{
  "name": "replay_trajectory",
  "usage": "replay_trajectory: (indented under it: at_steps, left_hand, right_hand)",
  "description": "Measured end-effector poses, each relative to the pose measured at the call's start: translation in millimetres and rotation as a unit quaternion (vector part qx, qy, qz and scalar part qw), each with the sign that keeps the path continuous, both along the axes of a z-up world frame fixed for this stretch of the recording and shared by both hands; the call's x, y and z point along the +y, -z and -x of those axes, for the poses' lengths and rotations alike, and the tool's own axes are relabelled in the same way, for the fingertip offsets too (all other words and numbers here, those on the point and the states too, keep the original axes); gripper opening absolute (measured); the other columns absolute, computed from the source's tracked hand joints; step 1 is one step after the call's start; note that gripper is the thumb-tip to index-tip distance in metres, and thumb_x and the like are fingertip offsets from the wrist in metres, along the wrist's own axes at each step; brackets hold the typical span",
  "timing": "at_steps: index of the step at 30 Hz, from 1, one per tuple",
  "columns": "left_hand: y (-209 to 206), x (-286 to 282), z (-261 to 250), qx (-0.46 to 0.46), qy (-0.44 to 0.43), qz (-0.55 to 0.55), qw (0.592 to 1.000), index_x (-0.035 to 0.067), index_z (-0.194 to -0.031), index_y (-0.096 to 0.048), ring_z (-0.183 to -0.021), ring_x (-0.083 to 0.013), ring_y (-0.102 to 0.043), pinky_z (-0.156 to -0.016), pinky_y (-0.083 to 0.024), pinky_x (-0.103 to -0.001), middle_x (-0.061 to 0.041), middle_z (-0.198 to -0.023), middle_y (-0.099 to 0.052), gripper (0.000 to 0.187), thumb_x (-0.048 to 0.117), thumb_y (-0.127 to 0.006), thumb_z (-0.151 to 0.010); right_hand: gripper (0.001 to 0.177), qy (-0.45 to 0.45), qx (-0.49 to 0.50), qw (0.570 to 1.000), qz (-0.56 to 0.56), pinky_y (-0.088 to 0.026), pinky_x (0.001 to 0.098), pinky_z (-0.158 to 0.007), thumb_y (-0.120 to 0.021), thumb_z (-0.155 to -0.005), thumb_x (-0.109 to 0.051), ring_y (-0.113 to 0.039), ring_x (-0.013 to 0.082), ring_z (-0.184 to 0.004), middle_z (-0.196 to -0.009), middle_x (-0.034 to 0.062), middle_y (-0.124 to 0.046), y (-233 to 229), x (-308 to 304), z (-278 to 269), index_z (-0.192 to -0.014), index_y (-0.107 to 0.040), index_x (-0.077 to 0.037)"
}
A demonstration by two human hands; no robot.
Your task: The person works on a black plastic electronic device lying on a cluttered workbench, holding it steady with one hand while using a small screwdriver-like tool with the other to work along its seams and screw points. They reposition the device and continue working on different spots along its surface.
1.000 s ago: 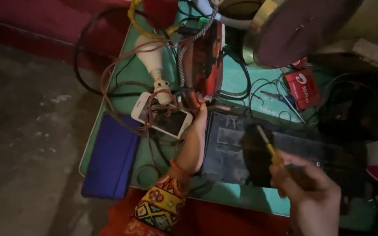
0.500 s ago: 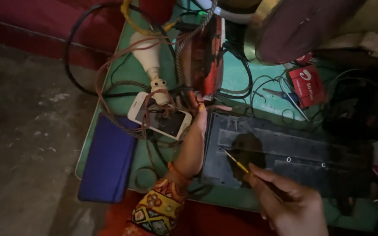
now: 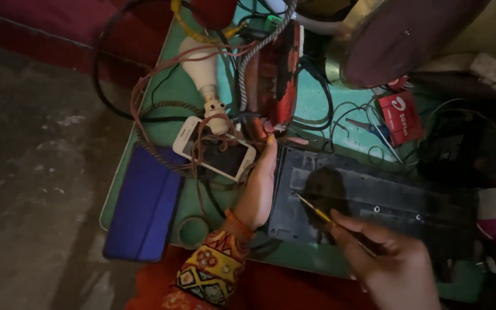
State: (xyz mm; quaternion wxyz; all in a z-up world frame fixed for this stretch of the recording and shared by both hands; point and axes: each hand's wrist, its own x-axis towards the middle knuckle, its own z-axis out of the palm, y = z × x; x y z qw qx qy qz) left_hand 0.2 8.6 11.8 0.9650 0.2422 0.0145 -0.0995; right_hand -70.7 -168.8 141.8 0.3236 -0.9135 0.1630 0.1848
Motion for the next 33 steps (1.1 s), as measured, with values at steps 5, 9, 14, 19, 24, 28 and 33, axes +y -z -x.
replay_trajectory:
  at_steps: [5, 9, 14, 19, 24, 28, 33]
  left_hand:
    - [2, -1, 1, -0.008, -0.003, 0.018, 1.000, 0.002, -0.126, -0.062, -0.110, -0.0153, -0.063, -0.103, -0.049, -0.033, -0.007, -0.118, -0.066, 0.053, 0.041, -0.029, -0.116]
    - [0, 0, 1, -0.005, -0.007, -0.006, 1.000, 0.001, -0.126, -0.063, -0.113, -0.0145, -0.062, -0.105, -0.048, -0.032, -0.006, -0.121, -0.066, 0.053, 0.041, -0.029, -0.116]
    - [23, -10, 1, -0.029, -0.010, 0.023, 0.999, -0.002, -0.130, -0.061, -0.120, -0.0197, -0.059, -0.109, -0.045, -0.036, -0.011, -0.127, -0.063, 0.055, 0.041, -0.031, -0.118]
    - [24, -11, -2, 0.026, -0.060, -0.052, 0.996, -0.001, -0.150, -0.043, -0.142, -0.0133, -0.042, -0.120, -0.031, -0.031, -0.005, -0.153, -0.046, 0.058, 0.042, -0.037, -0.111]
    - [35, -16, -3, 0.042, -0.066, -0.061, 0.995, -0.004, -0.157, -0.036, -0.146, -0.0139, -0.038, -0.122, -0.027, -0.030, -0.006, -0.160, -0.041, 0.071, 0.046, -0.041, -0.107]
    - [26, -17, -2, 0.072, -0.015, -0.004, 0.997, -0.004, -0.152, -0.045, -0.133, -0.0163, -0.047, -0.115, -0.034, -0.032, -0.008, -0.149, -0.051, 0.069, 0.049, -0.038, -0.108]
    - [26, -18, -2, 0.047, -0.031, -0.007, 0.998, -0.004, -0.147, -0.050, -0.130, -0.0147, -0.052, -0.114, -0.038, -0.030, -0.006, -0.144, -0.057, 0.067, 0.050, -0.036, -0.109]
  right_hand:
    - [0.034, 0.049, 0.015, 0.998, -0.026, -0.042, 0.0309, -0.045, -0.073, -0.093, -0.003, -0.054, 0.0133, -0.047, -0.063, 0.0134, -0.066, -3, 2, -2, -0.126, -0.081, -0.003]
    - [0.034, 0.010, 0.009, 1.000, -0.012, -0.043, 0.0304, -0.044, -0.072, -0.091, -0.004, -0.056, 0.0115, -0.048, -0.064, 0.0095, -0.075, -7, 10, -5, -0.124, -0.080, -0.003]
    - [0.034, -0.111, -0.051, 0.990, 0.065, -0.056, 0.0295, -0.047, -0.079, -0.087, -0.016, -0.069, 0.0136, -0.053, -0.078, 0.0088, -0.078, -14, 14, -7, -0.119, -0.081, -0.008]
    - [0.025, -0.248, -0.026, 0.961, 0.118, -0.058, 0.0301, -0.057, -0.075, -0.085, -0.018, -0.073, 0.0147, -0.063, -0.083, 0.0121, -0.081, -42, 42, -53, -0.106, -0.084, -0.008]
    - [0.019, -0.291, 0.115, 0.928, 0.201, -0.057, 0.0326, -0.060, -0.072, -0.088, -0.020, -0.070, 0.0184, -0.059, -0.072, 0.0113, -0.076, -64, 81, -88, -0.089, -0.084, -0.005]
    - [0.015, -0.130, 0.215, 0.965, 0.075, -0.044, 0.0333, -0.043, -0.070, -0.085, -0.011, -0.056, 0.0188, -0.044, -0.074, 0.0138, -0.081, -53, 68, -91, -0.092, -0.073, 0.001]
    - [0.015, -0.031, 0.235, 0.971, 0.039, -0.034, 0.0313, -0.039, -0.071, -0.083, -0.009, -0.047, 0.0164, -0.041, -0.069, 0.0229, -0.077, -61, 84, -93, -0.091, -0.075, 0.004]
